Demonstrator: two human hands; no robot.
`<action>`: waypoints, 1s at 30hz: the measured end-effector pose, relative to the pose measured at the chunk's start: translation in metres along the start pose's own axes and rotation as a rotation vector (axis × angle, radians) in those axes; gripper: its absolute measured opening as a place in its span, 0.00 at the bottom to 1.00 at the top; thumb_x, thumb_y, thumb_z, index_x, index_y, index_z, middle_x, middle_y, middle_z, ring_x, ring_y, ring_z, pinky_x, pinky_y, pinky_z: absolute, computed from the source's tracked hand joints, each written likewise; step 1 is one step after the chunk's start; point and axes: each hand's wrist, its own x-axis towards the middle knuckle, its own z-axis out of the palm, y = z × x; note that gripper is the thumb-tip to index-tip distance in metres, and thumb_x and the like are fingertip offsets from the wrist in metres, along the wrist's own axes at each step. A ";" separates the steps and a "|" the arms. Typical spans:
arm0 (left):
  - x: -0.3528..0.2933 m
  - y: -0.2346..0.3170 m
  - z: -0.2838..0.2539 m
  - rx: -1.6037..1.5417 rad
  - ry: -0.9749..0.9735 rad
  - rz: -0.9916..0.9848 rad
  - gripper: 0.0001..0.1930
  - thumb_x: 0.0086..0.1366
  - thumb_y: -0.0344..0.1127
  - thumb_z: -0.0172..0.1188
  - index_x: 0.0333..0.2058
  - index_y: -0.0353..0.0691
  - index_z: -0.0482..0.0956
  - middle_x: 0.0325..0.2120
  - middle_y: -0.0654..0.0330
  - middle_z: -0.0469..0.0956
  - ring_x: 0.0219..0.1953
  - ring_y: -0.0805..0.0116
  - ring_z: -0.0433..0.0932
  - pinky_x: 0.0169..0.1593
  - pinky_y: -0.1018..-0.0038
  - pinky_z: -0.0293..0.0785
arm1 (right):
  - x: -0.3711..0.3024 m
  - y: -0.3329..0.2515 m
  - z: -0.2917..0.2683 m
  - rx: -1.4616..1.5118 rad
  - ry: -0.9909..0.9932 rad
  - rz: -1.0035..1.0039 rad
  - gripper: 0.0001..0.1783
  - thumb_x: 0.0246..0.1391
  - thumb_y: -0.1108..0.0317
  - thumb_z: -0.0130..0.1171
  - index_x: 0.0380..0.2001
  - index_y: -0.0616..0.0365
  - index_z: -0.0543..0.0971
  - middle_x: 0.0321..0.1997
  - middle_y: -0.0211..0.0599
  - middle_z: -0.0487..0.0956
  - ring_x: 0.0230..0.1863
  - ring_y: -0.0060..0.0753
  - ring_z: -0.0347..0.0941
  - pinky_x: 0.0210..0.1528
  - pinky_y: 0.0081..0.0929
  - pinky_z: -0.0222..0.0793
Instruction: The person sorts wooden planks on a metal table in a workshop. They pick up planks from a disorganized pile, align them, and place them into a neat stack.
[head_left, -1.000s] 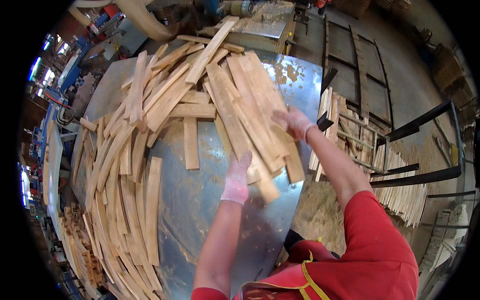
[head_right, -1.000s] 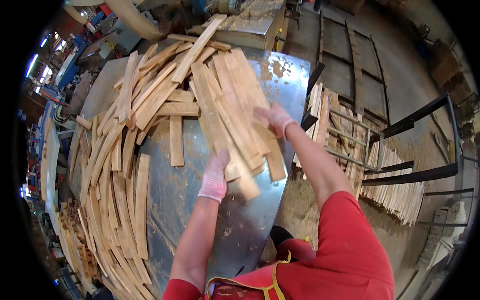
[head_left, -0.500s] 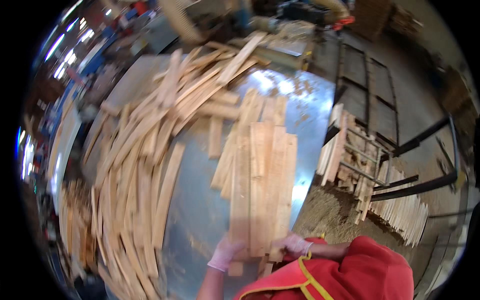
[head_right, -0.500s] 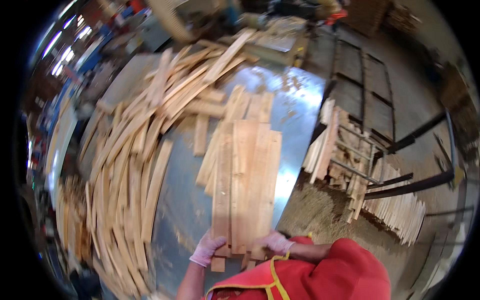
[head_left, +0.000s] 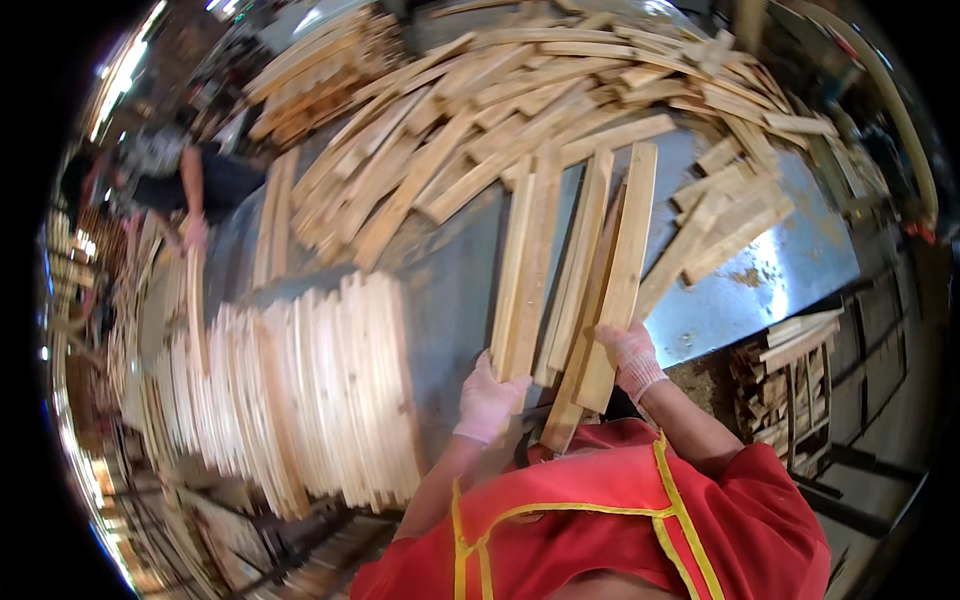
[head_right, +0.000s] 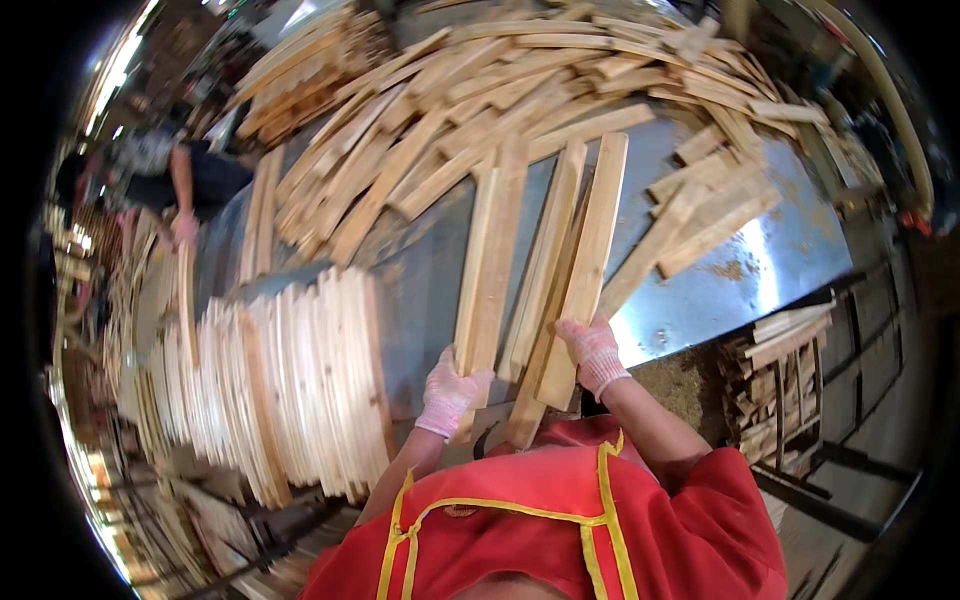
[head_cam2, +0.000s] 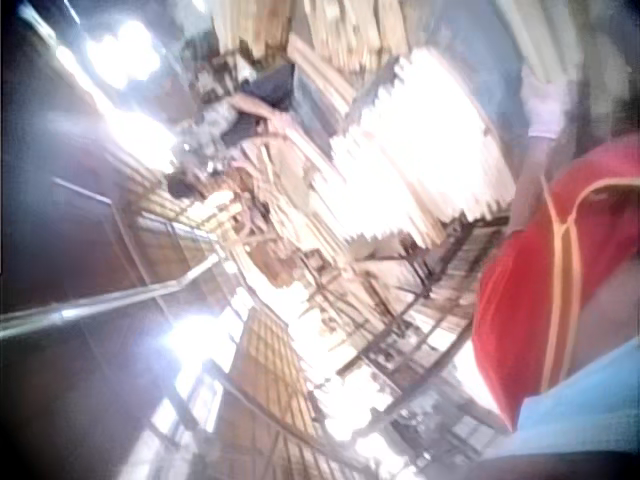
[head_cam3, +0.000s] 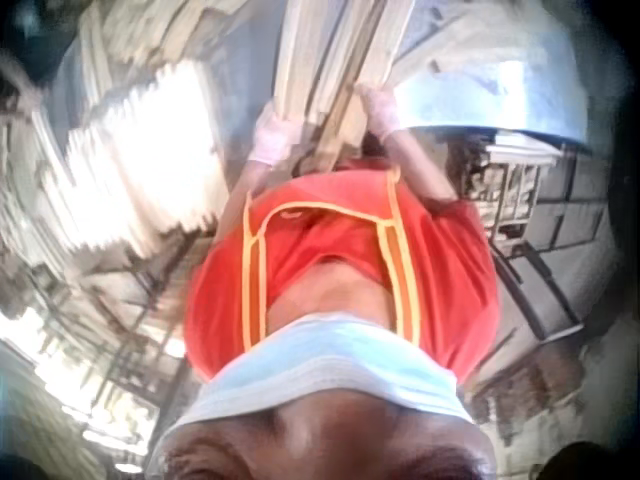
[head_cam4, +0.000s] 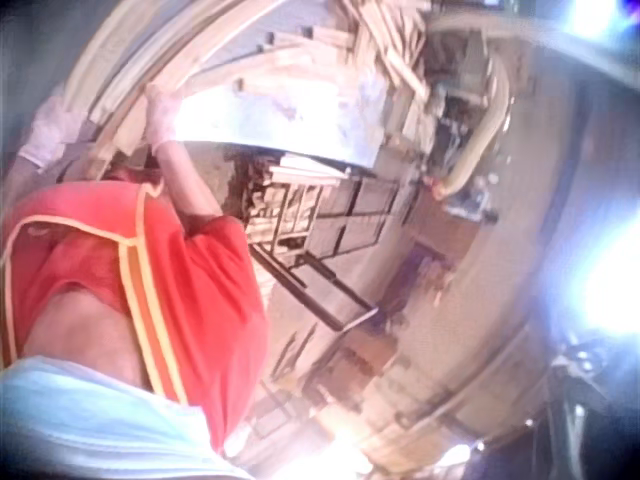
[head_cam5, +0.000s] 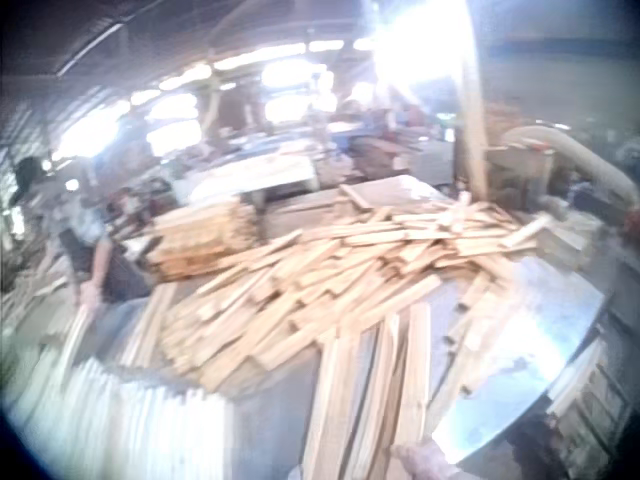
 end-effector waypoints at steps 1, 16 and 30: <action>-0.014 -0.008 -0.018 -0.016 0.027 -0.088 0.42 0.55 0.48 0.76 0.66 0.37 0.72 0.50 0.42 0.86 0.54 0.45 0.85 0.59 0.58 0.79 | -0.003 0.007 0.023 -0.081 -0.018 0.001 0.28 0.57 0.74 0.67 0.60 0.61 0.72 0.47 0.46 0.82 0.43 0.45 0.82 0.44 0.45 0.84; -0.057 -0.130 -0.047 0.695 0.437 0.048 0.49 0.68 0.66 0.60 0.76 0.37 0.59 0.74 0.42 0.61 0.76 0.39 0.57 0.76 0.43 0.53 | 0.002 0.120 0.139 -0.761 -1.036 0.104 0.45 0.55 0.60 0.72 0.74 0.61 0.67 0.68 0.56 0.78 0.70 0.47 0.73 0.71 0.37 0.68; 0.062 0.068 0.065 0.761 0.119 0.159 0.66 0.45 0.70 0.77 0.76 0.40 0.58 0.73 0.47 0.63 0.71 0.45 0.64 0.70 0.47 0.64 | 0.094 -0.070 -0.062 -1.285 0.585 -0.700 0.48 0.42 0.55 0.70 0.66 0.63 0.66 0.69 0.58 0.67 0.67 0.65 0.66 0.72 0.56 0.60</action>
